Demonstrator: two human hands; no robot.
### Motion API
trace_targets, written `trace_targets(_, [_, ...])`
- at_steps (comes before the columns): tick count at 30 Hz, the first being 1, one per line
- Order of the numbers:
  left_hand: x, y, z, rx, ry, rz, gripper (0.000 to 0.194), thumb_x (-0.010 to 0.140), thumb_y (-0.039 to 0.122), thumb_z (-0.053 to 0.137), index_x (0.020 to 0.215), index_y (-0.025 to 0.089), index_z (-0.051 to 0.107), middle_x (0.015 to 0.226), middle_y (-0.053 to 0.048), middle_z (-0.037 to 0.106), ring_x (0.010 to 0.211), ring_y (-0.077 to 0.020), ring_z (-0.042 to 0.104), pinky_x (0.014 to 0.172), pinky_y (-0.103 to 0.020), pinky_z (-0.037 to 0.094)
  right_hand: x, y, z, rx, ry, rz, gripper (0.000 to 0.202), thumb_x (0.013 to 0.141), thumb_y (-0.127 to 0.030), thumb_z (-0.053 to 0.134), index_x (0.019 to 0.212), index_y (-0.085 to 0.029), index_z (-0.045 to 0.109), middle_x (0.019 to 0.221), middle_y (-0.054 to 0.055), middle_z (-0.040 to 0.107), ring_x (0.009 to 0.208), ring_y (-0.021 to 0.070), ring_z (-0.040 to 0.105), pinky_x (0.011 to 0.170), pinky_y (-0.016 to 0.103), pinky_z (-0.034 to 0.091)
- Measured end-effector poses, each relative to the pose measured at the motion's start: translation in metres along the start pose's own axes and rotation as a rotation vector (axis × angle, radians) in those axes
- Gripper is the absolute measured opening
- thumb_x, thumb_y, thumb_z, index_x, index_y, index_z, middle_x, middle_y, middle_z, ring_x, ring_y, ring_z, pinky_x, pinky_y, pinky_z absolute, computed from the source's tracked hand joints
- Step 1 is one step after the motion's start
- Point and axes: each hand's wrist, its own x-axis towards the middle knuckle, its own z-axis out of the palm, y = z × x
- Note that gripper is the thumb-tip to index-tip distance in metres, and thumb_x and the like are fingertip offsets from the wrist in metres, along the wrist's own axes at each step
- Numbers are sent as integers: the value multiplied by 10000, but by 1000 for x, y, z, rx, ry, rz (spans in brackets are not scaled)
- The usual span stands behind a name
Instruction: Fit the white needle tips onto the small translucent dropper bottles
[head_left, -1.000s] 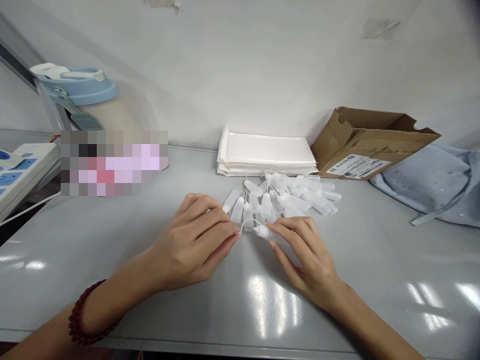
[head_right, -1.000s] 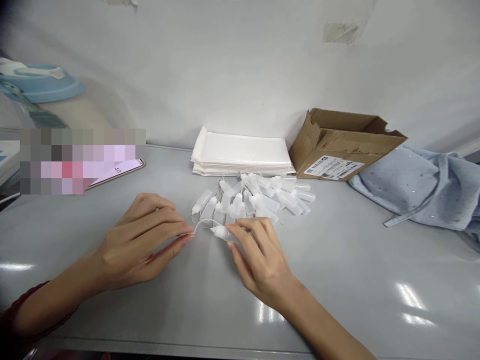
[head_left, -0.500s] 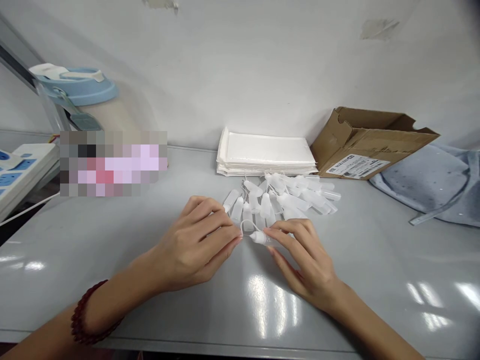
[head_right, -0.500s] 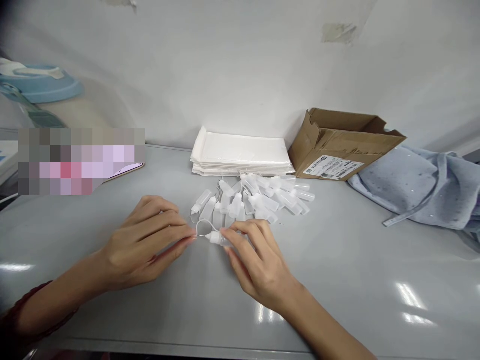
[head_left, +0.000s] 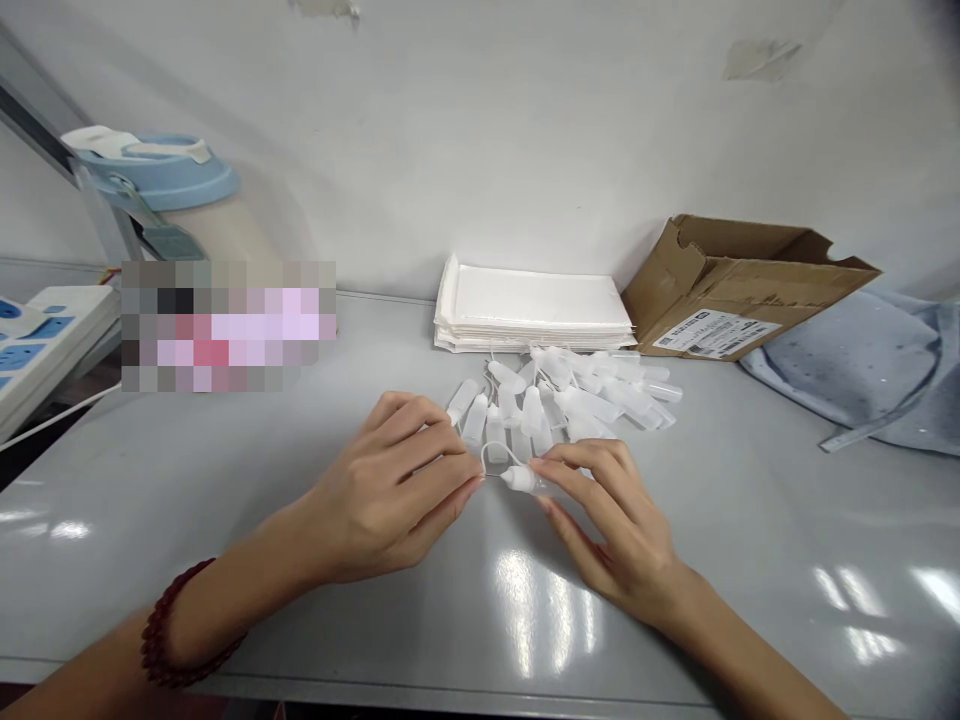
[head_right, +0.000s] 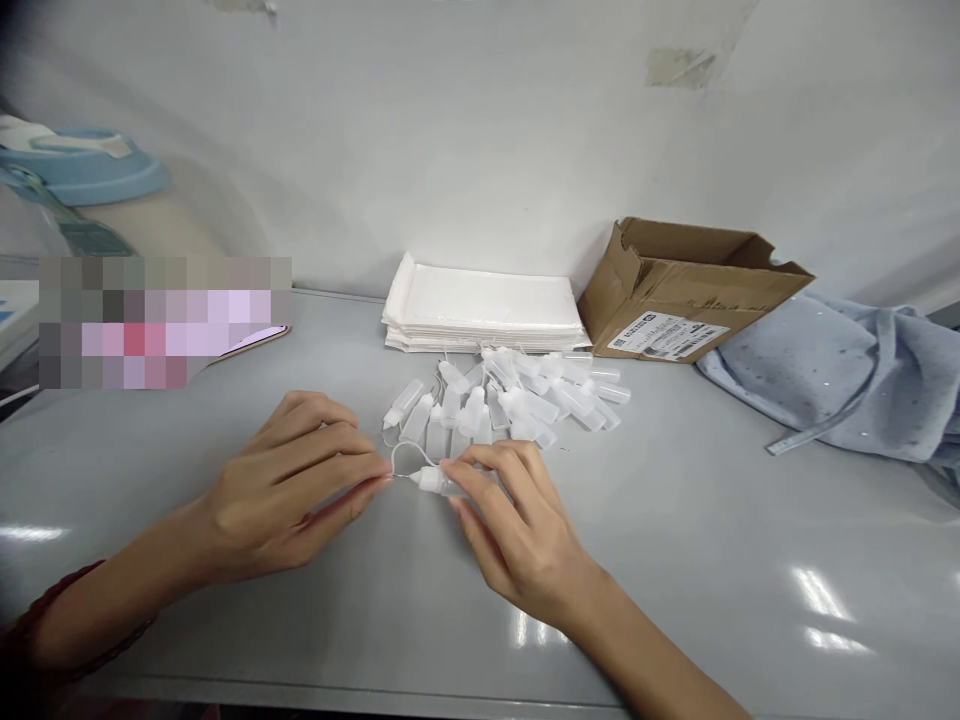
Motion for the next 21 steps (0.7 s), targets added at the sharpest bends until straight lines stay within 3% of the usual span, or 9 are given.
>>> trace_targets(21, [-1,1,1,-14,25,-5,92,780,67,615,816,146,585,705,-24,612,744,-178,478,665,-336,402,-1,-1,-1,8,5,20,392,798,11,524,1167,-120,505,1010,133,559,908,237,509,721,405,468])
